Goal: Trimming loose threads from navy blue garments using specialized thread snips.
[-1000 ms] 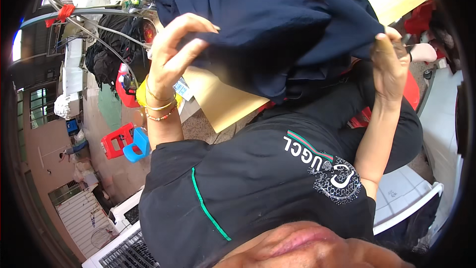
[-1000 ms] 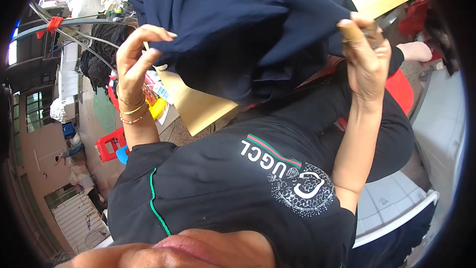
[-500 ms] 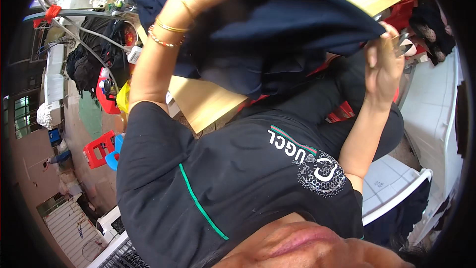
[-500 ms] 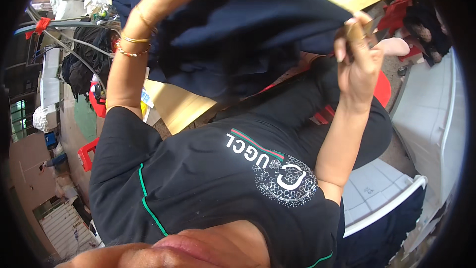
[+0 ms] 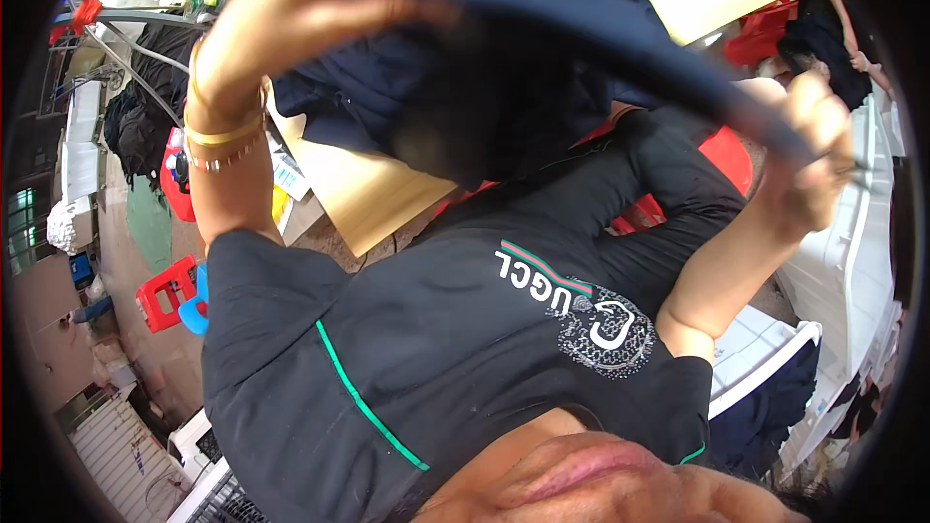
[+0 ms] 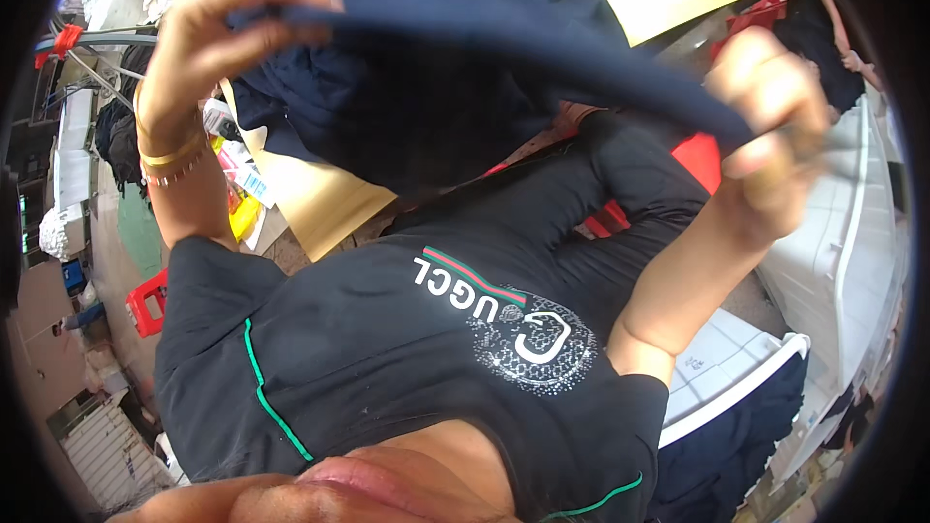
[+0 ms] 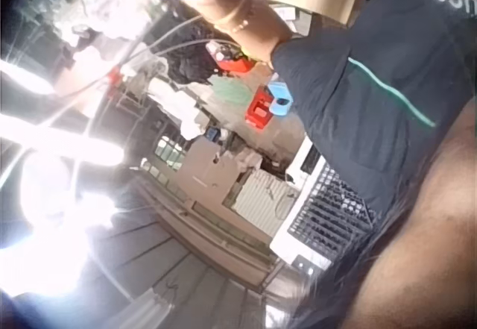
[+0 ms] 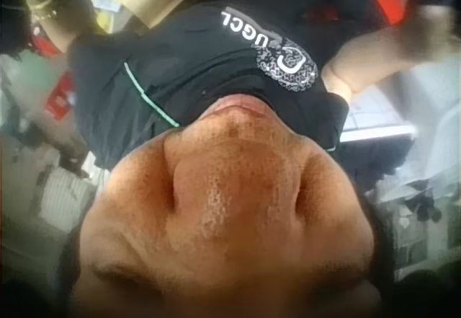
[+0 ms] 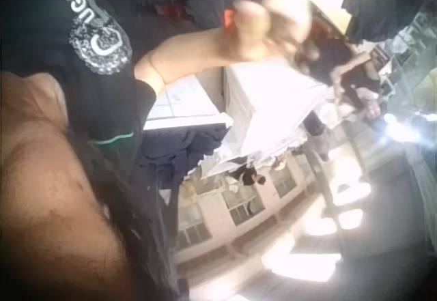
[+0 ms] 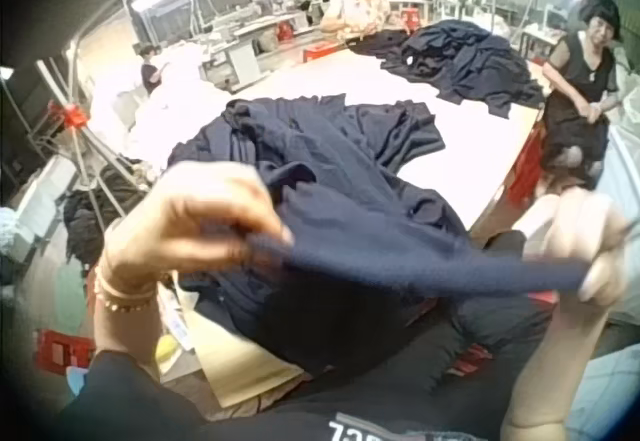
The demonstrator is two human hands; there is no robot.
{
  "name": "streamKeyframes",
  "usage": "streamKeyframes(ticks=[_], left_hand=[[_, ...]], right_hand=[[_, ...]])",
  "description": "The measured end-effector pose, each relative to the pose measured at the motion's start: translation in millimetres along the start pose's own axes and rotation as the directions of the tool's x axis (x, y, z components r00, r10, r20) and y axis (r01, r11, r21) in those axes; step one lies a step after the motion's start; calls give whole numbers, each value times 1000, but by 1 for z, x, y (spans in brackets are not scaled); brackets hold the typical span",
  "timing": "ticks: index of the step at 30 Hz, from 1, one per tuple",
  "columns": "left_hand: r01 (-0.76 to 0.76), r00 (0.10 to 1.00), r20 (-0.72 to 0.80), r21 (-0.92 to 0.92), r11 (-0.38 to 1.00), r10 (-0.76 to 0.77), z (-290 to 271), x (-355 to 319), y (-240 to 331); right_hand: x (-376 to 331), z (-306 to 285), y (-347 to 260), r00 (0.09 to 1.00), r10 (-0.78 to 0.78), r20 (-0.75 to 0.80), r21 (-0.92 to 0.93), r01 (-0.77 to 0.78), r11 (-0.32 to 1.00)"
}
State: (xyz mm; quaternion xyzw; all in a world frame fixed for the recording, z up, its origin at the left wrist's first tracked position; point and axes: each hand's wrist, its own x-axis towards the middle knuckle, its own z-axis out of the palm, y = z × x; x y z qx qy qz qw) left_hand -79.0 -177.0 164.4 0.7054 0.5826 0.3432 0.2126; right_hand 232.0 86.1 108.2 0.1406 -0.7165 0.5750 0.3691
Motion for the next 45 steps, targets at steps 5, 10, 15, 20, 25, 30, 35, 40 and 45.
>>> streamKeyframes(ticks=[5,10,15,20,25,30,35,40,45], left_hand=[[270,865,382,194,943,-326,25,-52,-22],[417,896,172,-1,909,-410,31,-35,-21],[41,949,-251,698,715,191,59,19,-59],[286,944,-289,488,825,-157,56,25,-86],[20,967,-211,-497,868,-143,39,40,-71],[135,932,-176,-642,755,-316,44,78,-31],[200,979,175,-678,707,-109,83,118,-15],[3,993,119,-99,995,9,103,121,-64],[122,992,52,-227,966,-113,107,108,-82]], right_hand=[[-38,77,23,764,361,535,92,-477,874],[-37,93,43,798,452,398,-283,-362,888],[-20,98,80,888,390,-242,-586,-454,671],[-34,103,101,879,427,-214,-390,-477,787],[-41,72,56,903,150,-404,-336,-299,893],[-74,39,21,793,-94,-602,-229,-59,972],[-113,10,14,482,22,-876,-54,-143,988],[-129,7,43,532,150,-834,-338,-705,623],[-121,25,71,605,357,-712,-375,-757,535]])
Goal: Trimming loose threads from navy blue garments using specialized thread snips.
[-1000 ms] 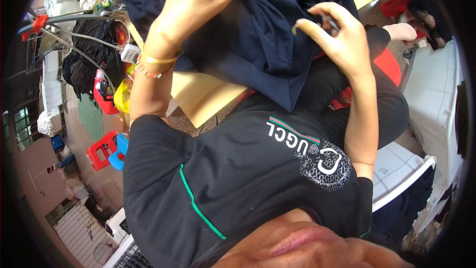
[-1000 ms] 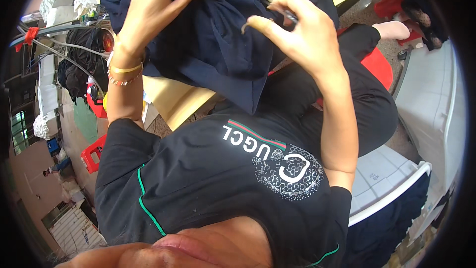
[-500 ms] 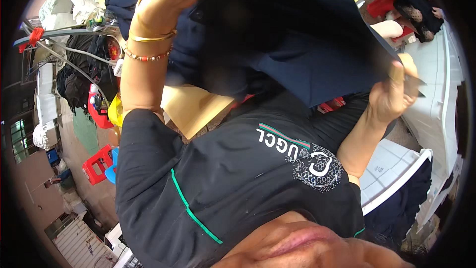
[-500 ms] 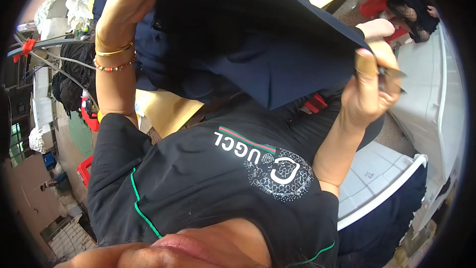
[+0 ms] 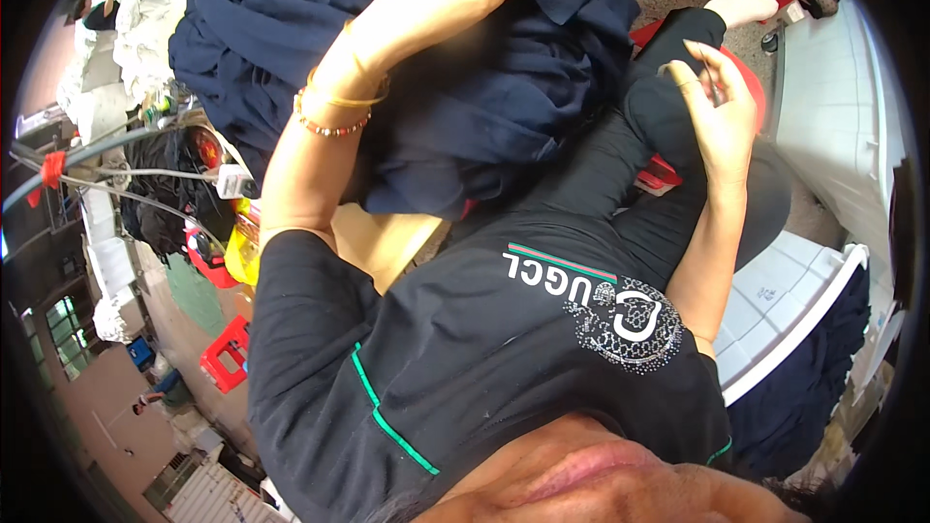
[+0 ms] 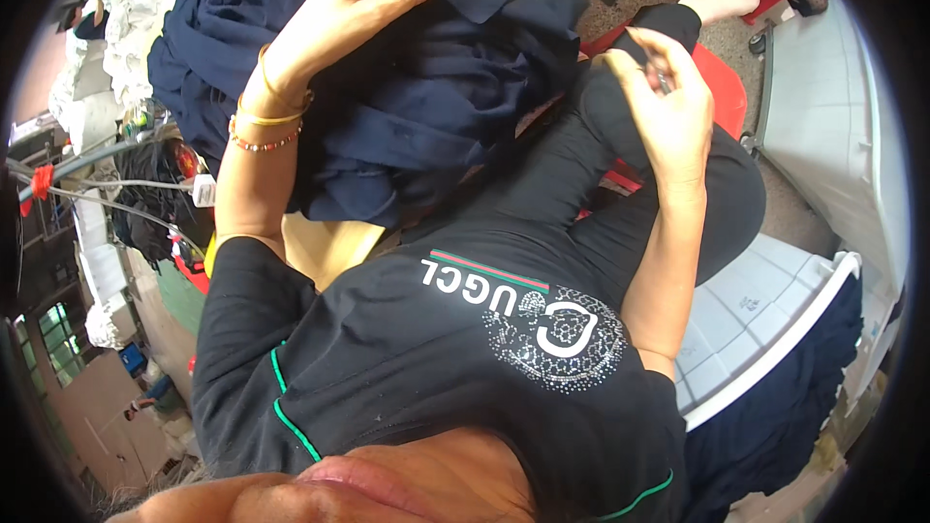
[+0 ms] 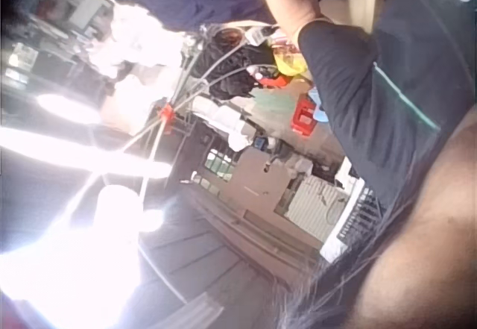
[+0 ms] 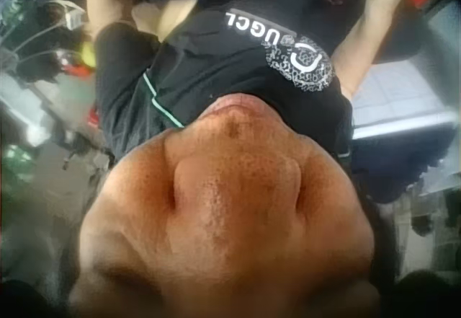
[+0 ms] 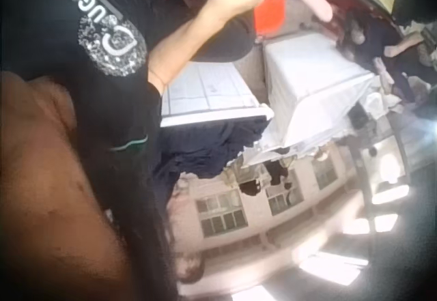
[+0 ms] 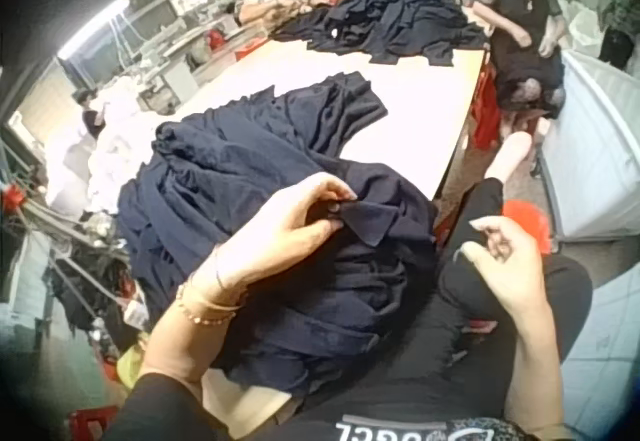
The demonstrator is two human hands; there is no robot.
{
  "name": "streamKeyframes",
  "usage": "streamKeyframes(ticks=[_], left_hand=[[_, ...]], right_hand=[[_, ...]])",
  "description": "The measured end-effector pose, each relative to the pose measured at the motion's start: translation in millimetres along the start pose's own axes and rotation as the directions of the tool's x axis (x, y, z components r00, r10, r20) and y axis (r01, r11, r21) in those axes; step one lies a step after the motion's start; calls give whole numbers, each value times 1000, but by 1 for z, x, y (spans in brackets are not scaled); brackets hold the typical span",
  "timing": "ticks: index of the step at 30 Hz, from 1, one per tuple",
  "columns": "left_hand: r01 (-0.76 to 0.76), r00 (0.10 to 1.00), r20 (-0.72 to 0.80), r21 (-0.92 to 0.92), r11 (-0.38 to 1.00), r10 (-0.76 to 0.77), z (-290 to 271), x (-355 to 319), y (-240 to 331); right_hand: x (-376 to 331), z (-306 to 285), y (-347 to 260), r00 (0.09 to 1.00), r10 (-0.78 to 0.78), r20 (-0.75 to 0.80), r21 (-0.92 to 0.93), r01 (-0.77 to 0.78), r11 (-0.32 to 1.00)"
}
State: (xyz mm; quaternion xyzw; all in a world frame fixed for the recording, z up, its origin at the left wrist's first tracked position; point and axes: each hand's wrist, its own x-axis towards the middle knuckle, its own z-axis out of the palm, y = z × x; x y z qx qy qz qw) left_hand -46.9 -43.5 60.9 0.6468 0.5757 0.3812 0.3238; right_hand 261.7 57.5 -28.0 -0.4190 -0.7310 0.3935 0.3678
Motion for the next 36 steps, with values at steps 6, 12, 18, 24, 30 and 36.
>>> streamKeyframes(ticks=[6,12,18,24,30,36], left_hand=[[77,997,38,-223,972,-70,-2,-6,-29],[140,989,4,-375,917,-149,-3,-11,-22],[149,980,-44,-483,863,-194,-4,-10,-25],[103,980,-86,-544,833,-178,5,-11,-34],[127,965,-114,-580,805,-234,8,-13,-46],[-33,998,-65,-632,775,-11,15,2,-38]], right_hand=[[15,46,-73,940,-286,187,35,285,958],[59,48,-49,935,-257,243,301,180,937],[86,53,-25,987,-3,160,239,-36,970],[67,60,-68,881,-452,143,98,442,892],[55,67,-81,751,-623,220,-55,647,761],[57,69,-80,767,-592,245,-109,629,770]])
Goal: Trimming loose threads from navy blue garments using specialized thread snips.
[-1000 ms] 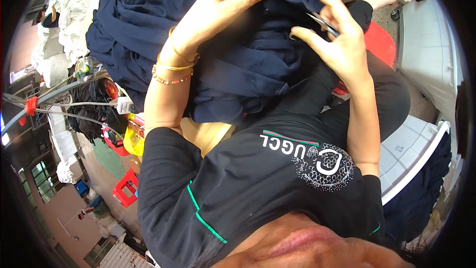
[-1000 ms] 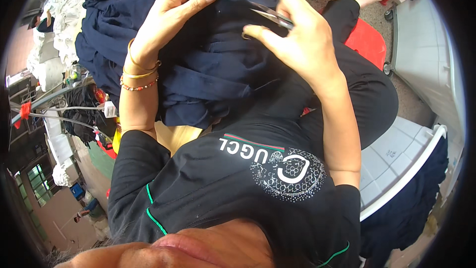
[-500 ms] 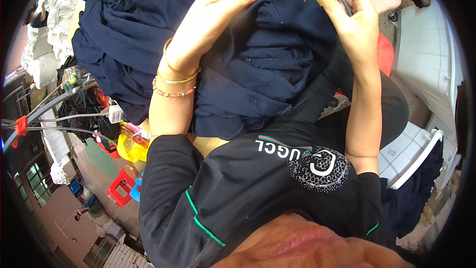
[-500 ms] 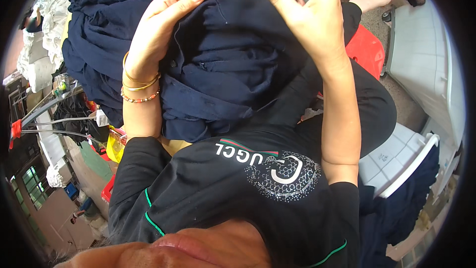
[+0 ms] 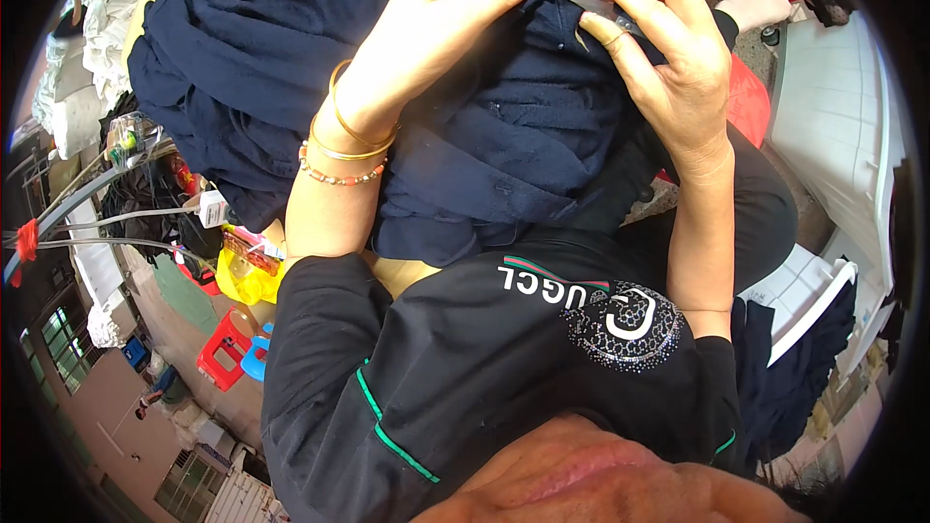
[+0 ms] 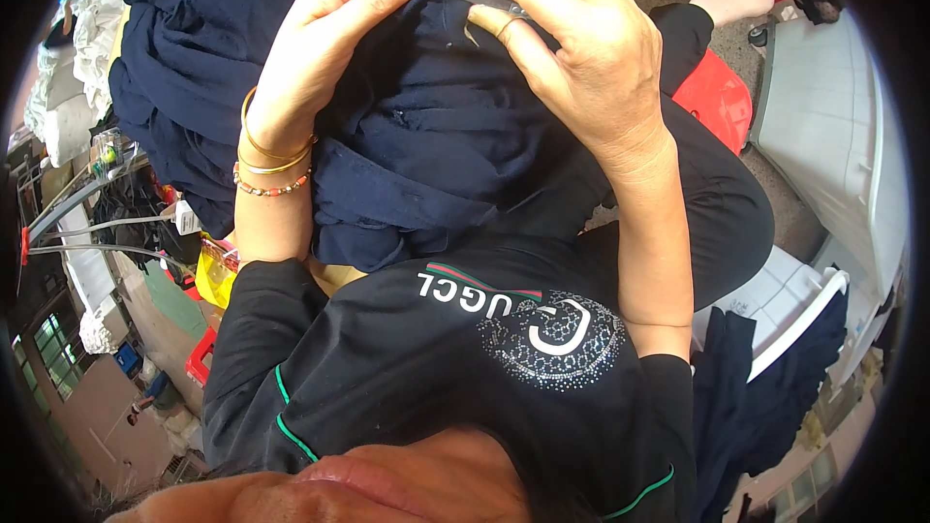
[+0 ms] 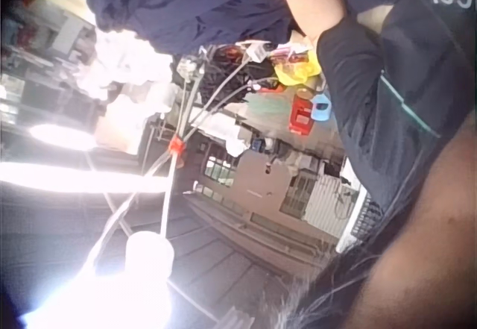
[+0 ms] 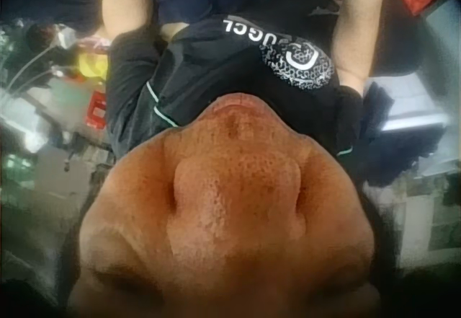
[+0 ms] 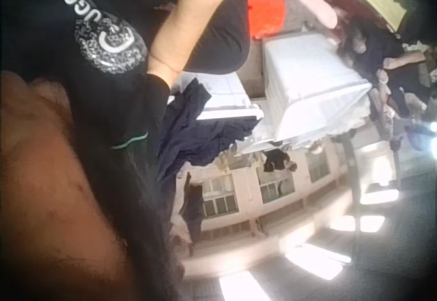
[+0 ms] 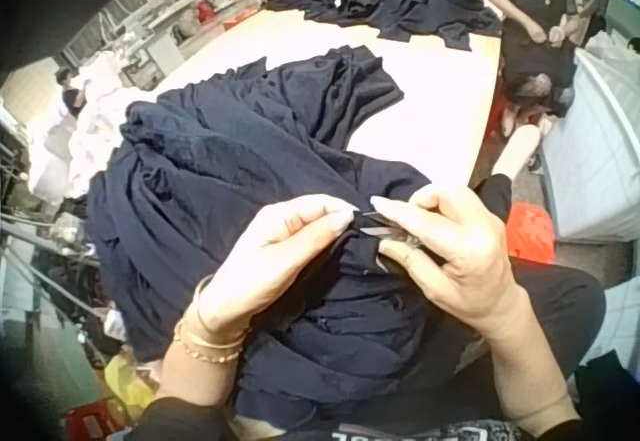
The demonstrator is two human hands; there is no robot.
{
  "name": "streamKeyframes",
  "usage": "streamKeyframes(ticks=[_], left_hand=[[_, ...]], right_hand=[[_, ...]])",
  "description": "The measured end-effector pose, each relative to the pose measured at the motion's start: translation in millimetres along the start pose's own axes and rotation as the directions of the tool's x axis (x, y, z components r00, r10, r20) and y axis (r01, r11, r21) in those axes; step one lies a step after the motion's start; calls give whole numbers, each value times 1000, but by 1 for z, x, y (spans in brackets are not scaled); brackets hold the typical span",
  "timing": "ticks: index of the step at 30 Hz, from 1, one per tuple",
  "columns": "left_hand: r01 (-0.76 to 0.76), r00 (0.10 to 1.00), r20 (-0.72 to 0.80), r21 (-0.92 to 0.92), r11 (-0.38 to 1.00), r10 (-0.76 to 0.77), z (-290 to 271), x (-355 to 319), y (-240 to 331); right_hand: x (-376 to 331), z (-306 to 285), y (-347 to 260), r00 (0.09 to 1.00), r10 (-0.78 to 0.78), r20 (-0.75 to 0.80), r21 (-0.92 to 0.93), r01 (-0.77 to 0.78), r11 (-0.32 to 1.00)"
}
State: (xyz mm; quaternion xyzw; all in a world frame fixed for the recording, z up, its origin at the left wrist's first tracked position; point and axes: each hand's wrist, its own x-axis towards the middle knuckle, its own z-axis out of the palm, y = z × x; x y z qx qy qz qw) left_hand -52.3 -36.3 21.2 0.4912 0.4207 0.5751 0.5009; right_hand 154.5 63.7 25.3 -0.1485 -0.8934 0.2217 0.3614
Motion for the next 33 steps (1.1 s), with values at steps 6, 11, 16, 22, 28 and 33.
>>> streamKeyframes(ticks=[6,11,16,22,28,33], left_hand=[[-52,998,30,58,997,50,2,0,3],[266,960,-101,40,963,-261,9,-6,13],[-327,927,230,116,938,295,-2,1,-3],[7,1000,15,274,962,-11,24,-11,31],[-166,966,89,934,317,244,19,-15,52],[-515,563,351,857,-15,748,5,5,6]], right_hand=[[2,-3,-3,1000,8,29,28,-9,1000],[-3,-6,-2,997,69,36,23,-70,997],[-1,0,2,988,143,-53,248,-125,961],[-22,1,37,857,455,240,412,-515,752],[-11,-41,62,907,416,56,502,-386,774],[6,-41,30,882,463,-88,580,-333,743]])
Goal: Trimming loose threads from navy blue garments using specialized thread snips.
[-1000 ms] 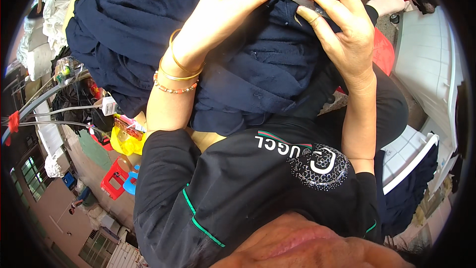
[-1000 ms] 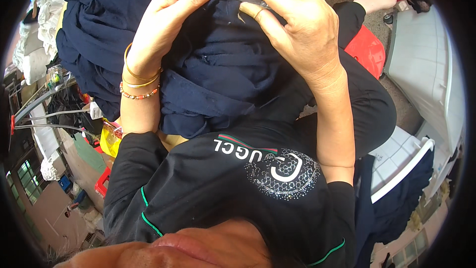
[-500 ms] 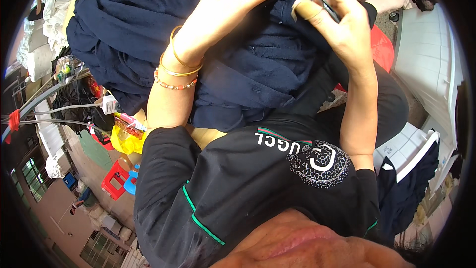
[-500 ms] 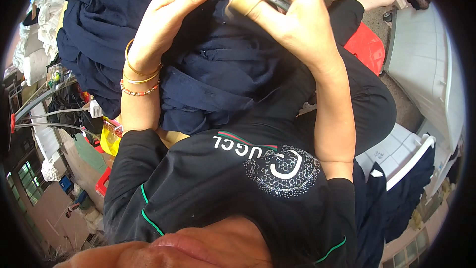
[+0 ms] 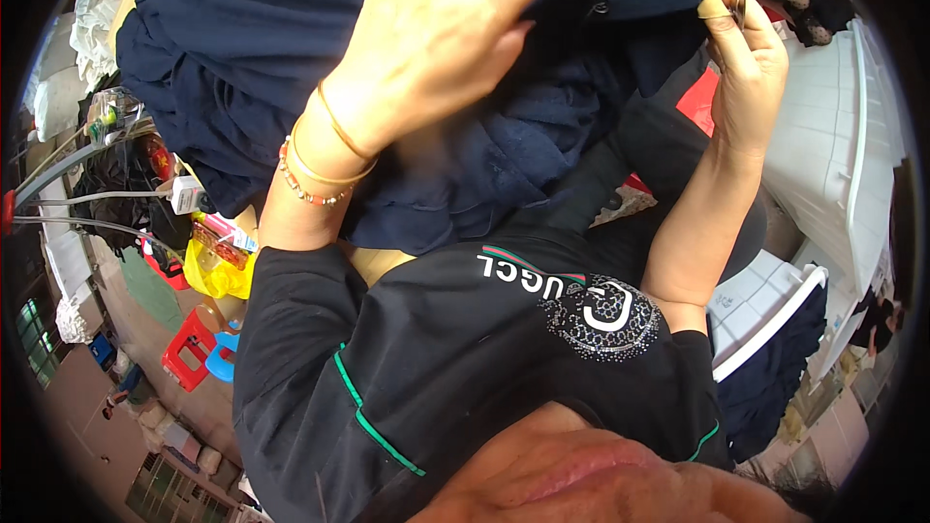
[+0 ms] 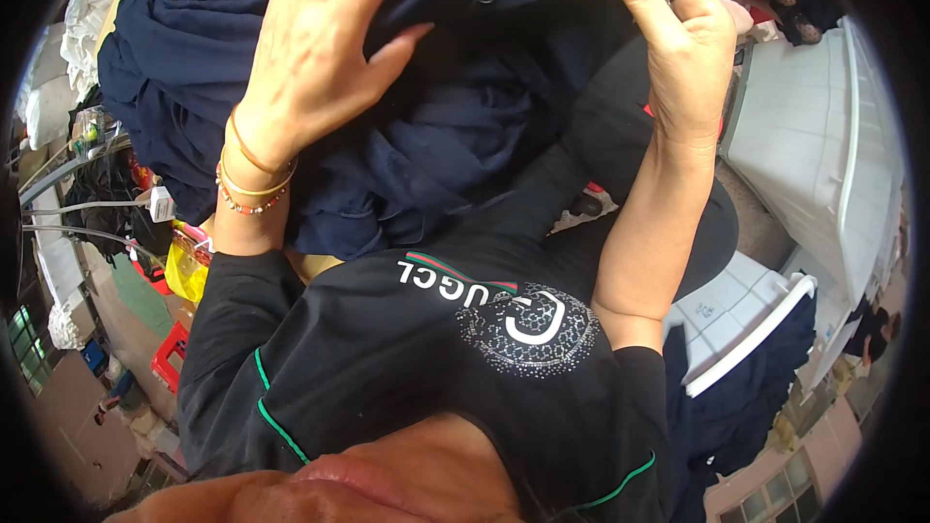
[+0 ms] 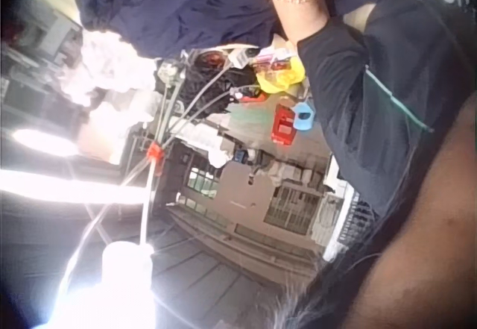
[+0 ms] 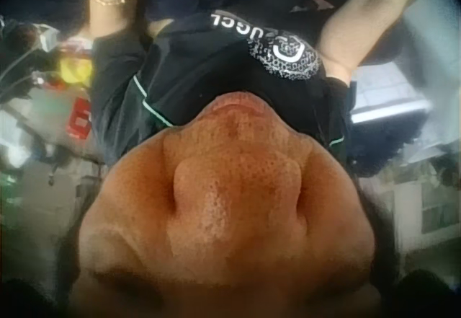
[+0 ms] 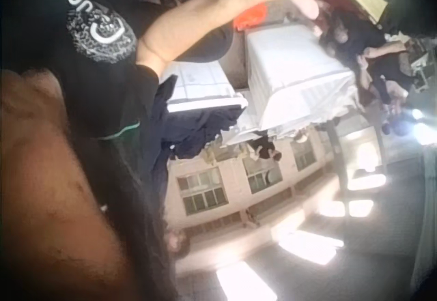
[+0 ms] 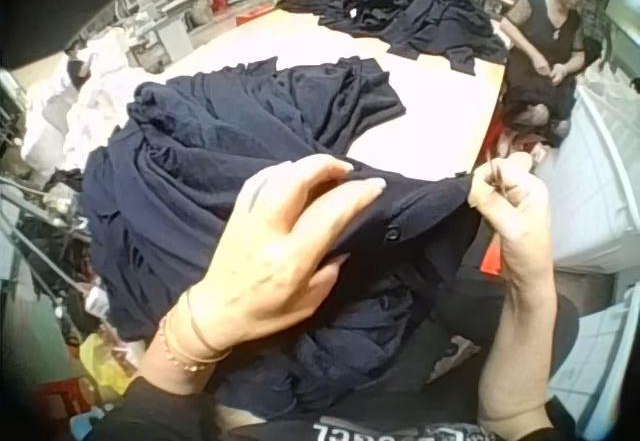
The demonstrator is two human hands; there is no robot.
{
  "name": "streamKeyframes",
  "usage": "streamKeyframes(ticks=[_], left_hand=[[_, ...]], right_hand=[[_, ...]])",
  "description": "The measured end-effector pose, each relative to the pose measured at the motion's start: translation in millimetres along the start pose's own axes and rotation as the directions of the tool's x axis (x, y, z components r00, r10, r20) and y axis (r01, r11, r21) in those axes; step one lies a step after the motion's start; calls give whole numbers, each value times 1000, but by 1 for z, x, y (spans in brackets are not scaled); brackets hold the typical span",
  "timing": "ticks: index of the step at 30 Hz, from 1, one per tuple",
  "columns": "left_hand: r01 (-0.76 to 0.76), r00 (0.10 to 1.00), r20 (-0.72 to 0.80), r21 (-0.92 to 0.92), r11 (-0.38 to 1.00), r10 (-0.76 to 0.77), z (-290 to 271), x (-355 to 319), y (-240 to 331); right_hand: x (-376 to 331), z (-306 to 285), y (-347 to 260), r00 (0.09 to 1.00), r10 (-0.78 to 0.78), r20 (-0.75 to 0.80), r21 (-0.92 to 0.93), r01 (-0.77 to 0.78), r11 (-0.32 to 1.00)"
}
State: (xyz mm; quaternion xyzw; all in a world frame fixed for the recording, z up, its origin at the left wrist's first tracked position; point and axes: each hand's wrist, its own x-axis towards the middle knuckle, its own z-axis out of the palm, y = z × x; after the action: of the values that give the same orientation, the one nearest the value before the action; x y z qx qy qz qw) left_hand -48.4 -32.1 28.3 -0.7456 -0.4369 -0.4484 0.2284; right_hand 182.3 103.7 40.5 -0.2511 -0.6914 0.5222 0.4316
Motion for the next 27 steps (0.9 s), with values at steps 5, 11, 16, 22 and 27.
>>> streamKeyframes(ticks=[5,11,16,22,27], left_hand=[[255,907,328,74,964,-265,-8,6,52],[354,890,287,55,934,-355,-7,1,38],[510,842,279,-130,851,-462,-15,7,39],[508,709,552,34,861,-440,-22,-4,41],[593,723,474,-52,803,-503,-14,-8,38]], right_hand=[[4,-21,10,993,116,-10,23,-115,993],[-1,-15,9,995,98,-19,8,-98,995],[-14,-14,19,998,22,64,-135,-13,991],[-34,-9,37,967,6,254,-536,135,833],[-48,-6,21,979,-38,203,-500,137,855]])
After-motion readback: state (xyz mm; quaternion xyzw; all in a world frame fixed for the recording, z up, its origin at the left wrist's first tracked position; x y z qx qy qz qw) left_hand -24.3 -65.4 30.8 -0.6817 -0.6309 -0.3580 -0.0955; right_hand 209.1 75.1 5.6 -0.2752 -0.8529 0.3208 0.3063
